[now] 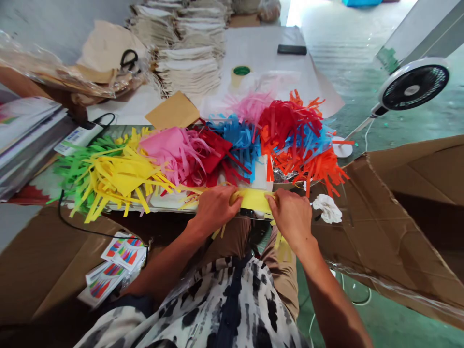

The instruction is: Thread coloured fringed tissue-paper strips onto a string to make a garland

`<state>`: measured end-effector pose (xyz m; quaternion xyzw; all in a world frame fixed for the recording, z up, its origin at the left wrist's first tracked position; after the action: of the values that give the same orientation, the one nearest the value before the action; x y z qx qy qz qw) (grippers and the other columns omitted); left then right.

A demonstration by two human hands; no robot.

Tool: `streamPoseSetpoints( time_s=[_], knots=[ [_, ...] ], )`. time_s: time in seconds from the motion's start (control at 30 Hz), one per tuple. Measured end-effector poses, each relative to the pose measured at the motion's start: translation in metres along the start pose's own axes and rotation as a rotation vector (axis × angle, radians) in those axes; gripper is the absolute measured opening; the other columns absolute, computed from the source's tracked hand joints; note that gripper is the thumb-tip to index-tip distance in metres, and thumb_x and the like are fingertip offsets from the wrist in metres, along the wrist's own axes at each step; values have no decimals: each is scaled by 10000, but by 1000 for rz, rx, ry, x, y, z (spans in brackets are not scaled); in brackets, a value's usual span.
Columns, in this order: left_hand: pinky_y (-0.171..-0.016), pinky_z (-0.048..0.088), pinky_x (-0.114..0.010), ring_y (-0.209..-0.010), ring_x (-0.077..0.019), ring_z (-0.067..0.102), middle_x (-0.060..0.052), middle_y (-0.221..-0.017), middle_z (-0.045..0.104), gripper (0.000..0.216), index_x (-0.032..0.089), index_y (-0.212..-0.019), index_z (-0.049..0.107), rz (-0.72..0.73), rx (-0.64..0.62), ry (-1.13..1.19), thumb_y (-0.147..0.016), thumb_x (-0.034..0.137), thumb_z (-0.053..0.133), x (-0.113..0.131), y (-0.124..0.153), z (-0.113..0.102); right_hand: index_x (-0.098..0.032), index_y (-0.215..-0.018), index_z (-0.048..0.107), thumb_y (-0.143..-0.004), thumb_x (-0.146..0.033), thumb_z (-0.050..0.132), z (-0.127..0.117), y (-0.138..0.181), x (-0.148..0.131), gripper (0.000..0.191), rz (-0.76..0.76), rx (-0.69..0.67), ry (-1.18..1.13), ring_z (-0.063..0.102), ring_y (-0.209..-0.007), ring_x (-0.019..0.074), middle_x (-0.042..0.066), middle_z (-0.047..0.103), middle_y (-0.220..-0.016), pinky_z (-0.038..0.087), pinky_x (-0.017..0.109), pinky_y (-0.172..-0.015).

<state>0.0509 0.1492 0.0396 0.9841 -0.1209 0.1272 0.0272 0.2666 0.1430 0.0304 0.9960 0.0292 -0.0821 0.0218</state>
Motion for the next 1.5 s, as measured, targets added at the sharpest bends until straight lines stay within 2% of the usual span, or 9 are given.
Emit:
streamPoseSetpoints(
  time_s=[0.3,0.53,0.7,0.87,1.03,1.2,1.3,1.4,1.5],
  knots=[
    [-879,513,-439,-1088,-317,650,-137,-1128,746,270,147,-1210,685,70,159,-57,-996,304,636,5,4,-5,-218,-845,651,-1053,-570,487,-4,-7,0,440,28,-90,47,674,-759,261,101,751,-822,192,336,-619],
    [-1254,386,-482,-1302,-220,632,-39,-1326,749,357,237,-1386,648,668,270,18,-1053,164,541,10,15,21,-225,-854,664,-1061,-593,442,-3,-13,1,477,45,-125,48,678,-767,255,99,764,-837,218,329,-624],
    [-1144,510,-462,-1295,-265,642,-110,-1383,713,473,170,-1421,629,598,212,34,-1004,387,676,12,21,34,-217,-957,678,-1063,-568,443,-7,-12,2,435,29,-95,44,719,-817,281,112,785,-885,253,331,-633],
    [-1335,197,-649,-1379,-271,597,-87,-1443,687,449,258,-1430,628,500,218,12,-1018,435,649,12,26,29,-218,-1265,621,-980,-443,606,-16,-2,3,364,-68,-90,8,755,-959,307,92,816,-1004,326,337,-713],
    [-1335,49,-714,-1400,-288,569,-73,-1472,666,461,309,-1429,639,449,197,18,-999,474,665,9,27,25,-216,-1241,659,-913,-280,566,-35,2,31,346,2,-58,21,748,-879,273,63,812,-923,341,345,-711],
    [-1337,-21,-713,-1391,-279,570,-66,-1467,666,469,302,-1442,637,479,203,37,-1012,488,641,7,26,28,-191,-1117,746,-860,-260,584,-76,22,59,312,183,396,64,724,-941,324,131,798,-1013,389,393,-719],
    [-1337,-14,-716,-1393,-284,569,-66,-1481,657,485,303,-1461,626,488,205,28,-1019,505,621,7,26,29,-177,-1198,738,-887,-213,563,-77,42,36,358,-49,632,-19,702,-1090,331,143,784,-1146,463,453,-886],
    [-1325,16,-742,-1388,-300,577,-73,-1484,656,486,325,-1465,628,490,208,17,-1017,515,618,8,28,28,-191,-1206,746,-983,-224,555,-44,53,0,296,-424,407,-85,694,-1174,292,96,781,-1262,468,451,-1029],
    [-1336,48,-717,-1392,-287,585,-59,-1504,652,451,352,-1450,641,515,217,35,-1015,473,641,5,29,27,-180,-1199,768,-1023,-244,587,-7,55,-11,261,-476,324,-18,705,-1178,280,83,792,-1259,475,435,-1038]
  ],
)
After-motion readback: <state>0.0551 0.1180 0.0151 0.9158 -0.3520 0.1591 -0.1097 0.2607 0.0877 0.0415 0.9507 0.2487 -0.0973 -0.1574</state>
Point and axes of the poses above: each hand's wrist, its own y-axis away from the middle knuckle, its own z-axis out of the palm, x = y × z, the point moved 2 cm from there along -y, towards the middle knuckle
